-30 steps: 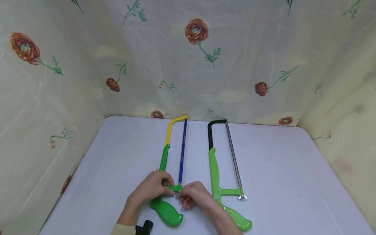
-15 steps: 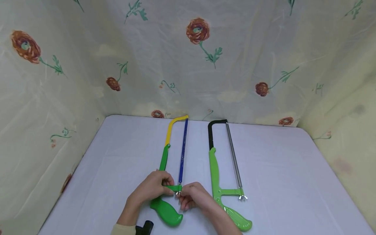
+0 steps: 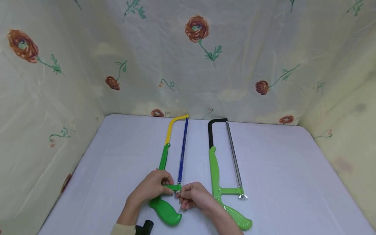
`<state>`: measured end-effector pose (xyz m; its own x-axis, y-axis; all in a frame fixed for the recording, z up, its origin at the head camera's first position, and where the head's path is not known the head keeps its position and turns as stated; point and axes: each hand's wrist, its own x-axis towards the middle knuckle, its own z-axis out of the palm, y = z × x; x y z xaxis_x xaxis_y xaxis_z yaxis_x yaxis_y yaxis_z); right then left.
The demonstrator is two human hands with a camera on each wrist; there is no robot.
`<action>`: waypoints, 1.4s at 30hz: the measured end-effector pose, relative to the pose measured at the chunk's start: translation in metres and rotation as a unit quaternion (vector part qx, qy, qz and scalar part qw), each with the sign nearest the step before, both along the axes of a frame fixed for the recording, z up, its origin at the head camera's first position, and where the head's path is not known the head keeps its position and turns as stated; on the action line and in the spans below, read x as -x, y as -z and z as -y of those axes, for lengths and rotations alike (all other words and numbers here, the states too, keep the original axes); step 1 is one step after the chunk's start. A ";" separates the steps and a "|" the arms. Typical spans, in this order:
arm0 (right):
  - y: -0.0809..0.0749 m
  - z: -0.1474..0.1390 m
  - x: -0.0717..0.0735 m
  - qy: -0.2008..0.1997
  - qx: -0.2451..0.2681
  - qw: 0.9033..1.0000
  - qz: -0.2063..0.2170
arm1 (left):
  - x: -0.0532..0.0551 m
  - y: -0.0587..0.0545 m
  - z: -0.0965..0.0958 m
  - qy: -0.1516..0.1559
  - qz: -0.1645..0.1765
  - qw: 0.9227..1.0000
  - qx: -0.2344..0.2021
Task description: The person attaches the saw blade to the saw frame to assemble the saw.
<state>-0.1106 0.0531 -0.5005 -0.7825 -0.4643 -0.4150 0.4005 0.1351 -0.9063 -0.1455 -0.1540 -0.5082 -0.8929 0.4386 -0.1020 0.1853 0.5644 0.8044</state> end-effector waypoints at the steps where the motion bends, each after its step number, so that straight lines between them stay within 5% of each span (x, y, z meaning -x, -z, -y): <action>1: 0.000 0.001 0.000 0.002 0.000 1.000 -0.002 | 0.000 0.000 0.001 0.000 -0.001 1.000 0.001; 8: -0.001 0.003 -0.004 0.031 -0.040 0.998 -0.041 | 0.002 0.002 0.002 0.002 -0.011 1.000 0.009; 12: -0.001 0.004 -0.009 0.058 -0.132 0.981 -0.127 | 0.002 0.001 0.002 0.005 -0.013 1.000 0.016; 18: -0.005 0.013 -0.016 0.052 -0.291 0.917 -0.267 | 0.001 -0.004 0.002 0.000 -0.019 0.999 0.028; 24: -0.008 0.021 -0.018 0.025 -0.379 0.863 -0.332 | 0.001 -0.003 0.000 0.003 -0.024 0.999 0.030; 30: -0.012 0.027 -0.017 0.001 -0.453 0.797 -0.399 | 0.001 -0.001 -0.001 -0.004 -0.023 0.999 0.025; 33: -0.014 0.030 -0.017 -0.006 -0.478 0.774 -0.415 | 0.000 -0.001 -0.001 -0.007 -0.018 1.000 0.021; 36: -0.015 0.032 -0.017 -0.009 -0.483 0.769 -0.419 | 0.000 -0.001 -0.002 -0.010 -0.015 1.000 0.021; 42: -0.015 0.033 -0.018 -0.013 -0.464 0.787 -0.407 | -0.001 -0.002 -0.002 -0.009 -0.015 0.999 0.030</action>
